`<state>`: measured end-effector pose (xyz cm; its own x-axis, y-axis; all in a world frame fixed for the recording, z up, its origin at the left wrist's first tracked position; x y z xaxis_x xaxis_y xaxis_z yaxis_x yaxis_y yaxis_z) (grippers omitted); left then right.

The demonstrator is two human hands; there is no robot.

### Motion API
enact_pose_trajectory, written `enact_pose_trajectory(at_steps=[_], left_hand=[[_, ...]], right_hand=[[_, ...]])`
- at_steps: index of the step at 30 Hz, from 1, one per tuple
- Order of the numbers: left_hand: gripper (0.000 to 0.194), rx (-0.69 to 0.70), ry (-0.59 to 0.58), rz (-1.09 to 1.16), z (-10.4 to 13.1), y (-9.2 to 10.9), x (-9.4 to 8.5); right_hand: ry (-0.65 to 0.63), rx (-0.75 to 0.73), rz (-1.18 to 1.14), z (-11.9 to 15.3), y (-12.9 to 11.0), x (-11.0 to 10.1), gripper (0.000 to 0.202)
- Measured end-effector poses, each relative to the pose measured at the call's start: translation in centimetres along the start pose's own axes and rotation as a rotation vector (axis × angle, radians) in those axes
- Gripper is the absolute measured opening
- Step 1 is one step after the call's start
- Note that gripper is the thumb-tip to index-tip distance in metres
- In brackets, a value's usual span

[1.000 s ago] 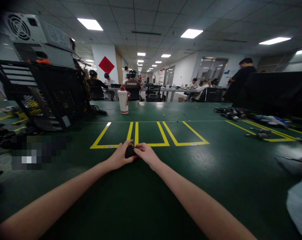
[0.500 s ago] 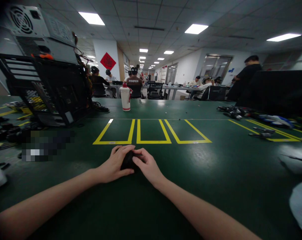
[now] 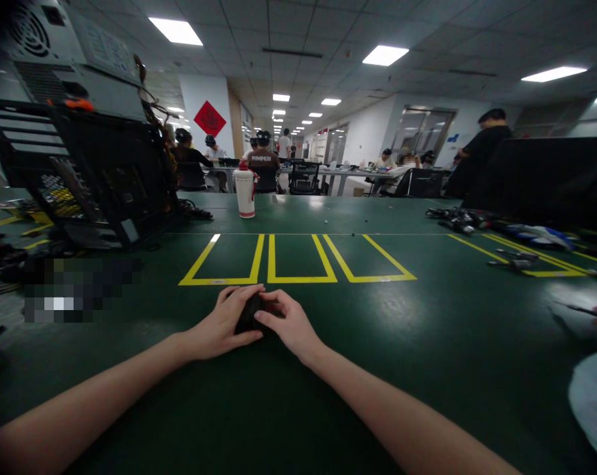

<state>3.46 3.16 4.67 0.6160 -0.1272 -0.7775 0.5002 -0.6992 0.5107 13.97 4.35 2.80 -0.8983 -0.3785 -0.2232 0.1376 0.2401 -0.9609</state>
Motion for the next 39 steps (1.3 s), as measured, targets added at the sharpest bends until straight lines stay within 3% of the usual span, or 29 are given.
enact_pose_trajectory(at_steps=[5,10,13,18,25,33,39], left_hand=[[0.069,0.008,0.002,-0.014,0.0,0.0,0.1],[0.066,0.018,-0.003,-0.021,0.0,0.2,0.0],[0.065,0.023,-0.006,-0.023,0.1,0.3,-0.1],[0.063,0.026,-0.019,-0.024,0.2,0.4,-0.1],[0.061,0.03,-0.001,-0.031,0.2,0.3,-0.2],[0.063,0.043,0.007,-0.033,0.2,0.3,-0.1],[0.062,0.034,0.005,-0.021,0.1,0.2,-0.1]], right_hand=[[-0.019,-0.005,-0.034,0.0,0.0,0.2,0.027],[0.041,-0.022,-0.036,-0.1,0.1,0.0,0.017],[0.052,0.018,-0.011,-0.2,0.3,-0.1,0.023],[-0.023,0.072,-0.024,-0.2,0.8,0.0,0.026],[-0.104,-0.007,-0.128,-0.1,0.3,0.5,0.029],[0.031,0.02,-0.035,-0.5,0.6,0.0,0.021],[-0.054,0.058,-0.03,-0.5,0.9,0.3,0.025]])
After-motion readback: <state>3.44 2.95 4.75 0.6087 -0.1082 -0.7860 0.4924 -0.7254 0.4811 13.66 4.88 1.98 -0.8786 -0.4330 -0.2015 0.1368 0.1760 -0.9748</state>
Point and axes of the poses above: each hand's wrist, its own z-axis away from the middle knuckle, its own x-axis out of the palm, y = z × x, the point moved 7 cm from there along -z, towards the middle knuckle, and after that the axes turned 10 degrees about z, right-handed, at the moved point
